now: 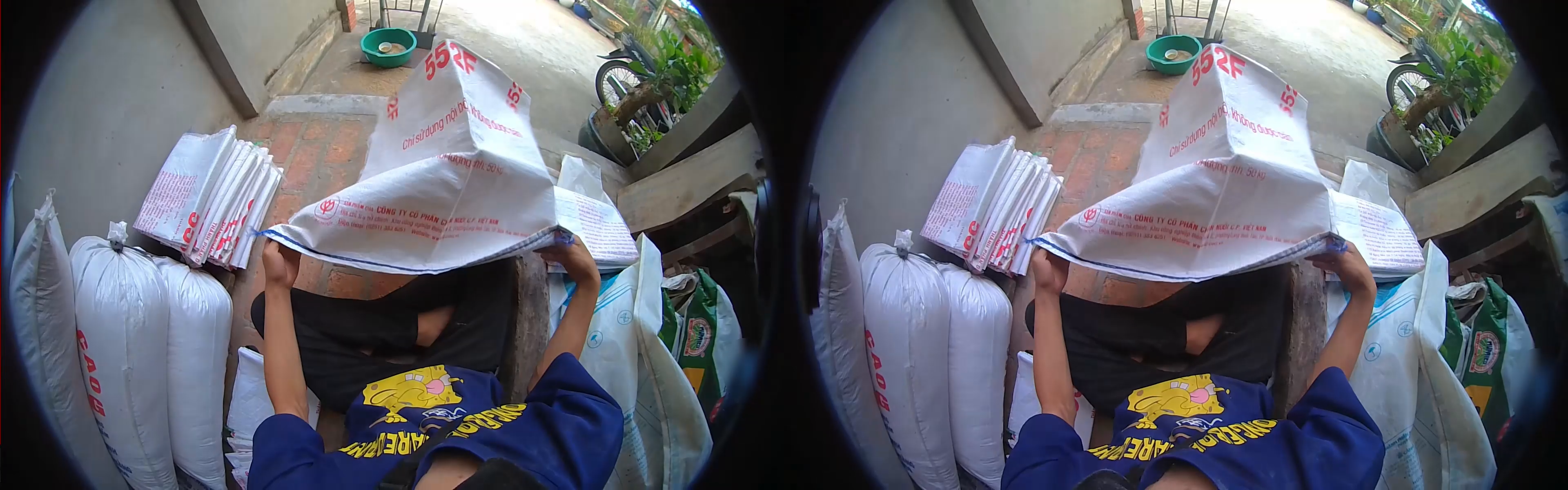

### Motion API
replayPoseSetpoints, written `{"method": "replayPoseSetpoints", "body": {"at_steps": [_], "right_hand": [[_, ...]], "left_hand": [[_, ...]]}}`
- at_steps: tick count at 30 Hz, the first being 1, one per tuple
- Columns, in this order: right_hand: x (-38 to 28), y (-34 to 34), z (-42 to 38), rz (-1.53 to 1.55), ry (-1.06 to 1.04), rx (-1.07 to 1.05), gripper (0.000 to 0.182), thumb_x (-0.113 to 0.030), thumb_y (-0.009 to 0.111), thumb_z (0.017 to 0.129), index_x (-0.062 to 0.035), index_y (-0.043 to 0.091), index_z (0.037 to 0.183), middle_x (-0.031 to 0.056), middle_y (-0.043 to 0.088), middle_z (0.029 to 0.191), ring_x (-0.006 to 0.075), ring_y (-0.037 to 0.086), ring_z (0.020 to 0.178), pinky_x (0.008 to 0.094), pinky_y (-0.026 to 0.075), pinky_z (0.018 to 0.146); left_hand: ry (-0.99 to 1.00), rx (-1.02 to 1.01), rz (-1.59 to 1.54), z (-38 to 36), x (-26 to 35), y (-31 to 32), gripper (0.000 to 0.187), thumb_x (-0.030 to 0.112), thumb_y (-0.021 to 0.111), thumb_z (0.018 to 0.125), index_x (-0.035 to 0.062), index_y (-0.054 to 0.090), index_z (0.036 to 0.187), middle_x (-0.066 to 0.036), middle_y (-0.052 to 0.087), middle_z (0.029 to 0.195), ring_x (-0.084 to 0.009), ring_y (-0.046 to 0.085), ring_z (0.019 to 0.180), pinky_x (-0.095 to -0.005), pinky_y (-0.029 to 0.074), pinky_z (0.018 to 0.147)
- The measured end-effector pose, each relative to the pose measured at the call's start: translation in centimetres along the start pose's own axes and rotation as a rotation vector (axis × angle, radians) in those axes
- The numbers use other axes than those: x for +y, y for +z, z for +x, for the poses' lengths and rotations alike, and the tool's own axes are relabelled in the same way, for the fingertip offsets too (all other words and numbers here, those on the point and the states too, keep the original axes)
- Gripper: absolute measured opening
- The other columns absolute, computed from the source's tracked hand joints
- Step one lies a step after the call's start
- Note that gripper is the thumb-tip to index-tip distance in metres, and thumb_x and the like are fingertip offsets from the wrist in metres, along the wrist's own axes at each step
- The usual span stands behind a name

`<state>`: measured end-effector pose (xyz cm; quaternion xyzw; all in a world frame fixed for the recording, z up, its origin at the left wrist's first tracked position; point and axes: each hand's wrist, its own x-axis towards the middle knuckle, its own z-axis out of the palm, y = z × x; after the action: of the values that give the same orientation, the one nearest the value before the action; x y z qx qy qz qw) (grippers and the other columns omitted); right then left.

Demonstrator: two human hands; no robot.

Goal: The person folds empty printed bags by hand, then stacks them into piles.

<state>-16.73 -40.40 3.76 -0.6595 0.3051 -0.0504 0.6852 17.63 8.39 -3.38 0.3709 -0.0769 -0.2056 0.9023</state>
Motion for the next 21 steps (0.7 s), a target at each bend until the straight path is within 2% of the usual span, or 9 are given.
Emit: {"method": "replayPoseSetpoints", "body": {"at_steps": [5,8,9,12,13,14,16,18,21], "right_hand": [[-2.2,-0.6,5.0,0.017,-0.035,0.025,0.047,-0.038,0.05,0.095,0.0011,0.054,0.122,0.0186,0.065,0.111,0.0306,0.066,0.099,0.0416,0.055,0.087],[-4.4,-5.4,18.1,0.121,-0.424,-0.2,0.041,-0.036,0.059,0.092,-0.0013,0.057,0.114,0.0142,0.065,0.104,0.029,0.066,0.092,0.0432,0.054,0.082],[-8.8,-5.9,22.3,0.279,-0.38,-0.175,0.034,-0.032,0.058,0.093,-0.0024,0.058,0.11,0.0122,0.064,0.1,0.0269,0.064,0.088,0.0433,0.053,0.079],[-26.2,-3.7,27.8,0.93,-0.907,-0.156,0.03,-0.027,0.056,0.091,-0.0059,0.061,0.112,0.0116,0.063,0.111,0.025,0.06,0.101,0.0433,0.048,0.092],[-31.6,-2.7,25.3,0.959,-1.106,-0.099,0.03,-0.027,0.055,0.092,-0.0052,0.06,0.113,0.0133,0.063,0.112,0.0262,0.06,0.103,0.0429,0.048,0.092],[-34.9,-1.2,20.7,0.831,-1.311,0.0,0.03,-0.026,0.054,0.093,-0.0045,0.059,0.114,0.0149,0.062,0.113,0.0274,0.06,0.104,0.0425,0.048,0.092],[-36.9,1.9,10.6,-0.381,-1.693,1.187,0.03,-0.024,0.052,0.095,-0.003,0.058,0.116,0.0181,0.062,0.114,0.0298,0.06,0.106,0.0417,0.047,0.092],[-35.8,2.9,6.4,-0.878,-1.563,1.84,0.031,-0.022,0.05,0.097,-0.0016,0.057,0.119,0.0214,0.062,0.116,0.0322,0.06,0.108,0.0409,0.047,0.092],[-28.4,1.3,5.9,-1.102,-1.474,1.522,0.032,-0.019,0.048,0.095,-0.0042,0.056,0.122,0.0126,0.061,0.119,0.0263,0.058,0.112,0.0419,0.046,0.093]], "left_hand": [[-0.01,-0.012,-0.035,3.8,0.0,2.7,0.03,0.022,0.036,0.099,0.0031,0.058,0.108,-0.01,0.062,0.112,-0.0229,0.057,0.108,-0.0375,0.044,0.096],[-0.095,-0.203,-0.153,13.0,0.7,7.1,0.029,0.028,0.041,0.099,0.0049,0.059,0.098,-0.009,0.064,0.103,-0.0228,0.06,0.096,-0.0403,0.046,0.096],[-0.044,0.037,-0.104,16.5,2.1,12.3,0.024,0.024,0.044,0.095,0.0051,0.06,0.095,-0.01,0.064,0.1,-0.0232,0.061,0.091,-0.042,0.048,0.093],[0.141,-0.149,-0.126,23.7,8.8,26.0,0.021,0.016,0.046,0.088,0.0052,0.057,0.102,-0.011,0.062,0.106,-0.0247,0.059,0.095,-0.0421,0.048,0.094],[0.269,-0.516,-0.264,32.1,12.2,26.1,0.027,0.019,0.05,0.087,0.0059,0.057,0.109,-0.012,0.06,0.115,-0.0235,0.057,0.106,-0.043,0.046,0.096],[0.392,-0.618,-0.407,27.2,14.1,32.7,0.029,0.016,0.04,0.098,0.0001,0.063,0.105,-0.013,0.066,0.101,-0.0256,0.061,0.095,-0.0366,0.047,0.092],[0.658,-1.015,-0.421,19.3,17.3,37.9,0.028,0.012,0.04,0.095,-0.0019,0.061,0.107,-0.017,0.065,0.107,-0.0274,0.061,0.1,-0.0385,0.047,0.095],[0.763,-0.895,-0.369,16.1,18.2,37.1,0.028,0.015,0.04,0.095,-0.0002,0.061,0.108,-0.016,0.065,0.108,-0.0262,0.061,0.1,-0.0379,0.048,0.093],[0.71,-0.64,-0.348,15.2,16.9,30.3,0.029,0.019,0.041,0.096,0.0023,0.061,0.109,-0.015,0.065,0.11,-0.0245,0.062,0.101,-0.037,0.049,0.091]]}}
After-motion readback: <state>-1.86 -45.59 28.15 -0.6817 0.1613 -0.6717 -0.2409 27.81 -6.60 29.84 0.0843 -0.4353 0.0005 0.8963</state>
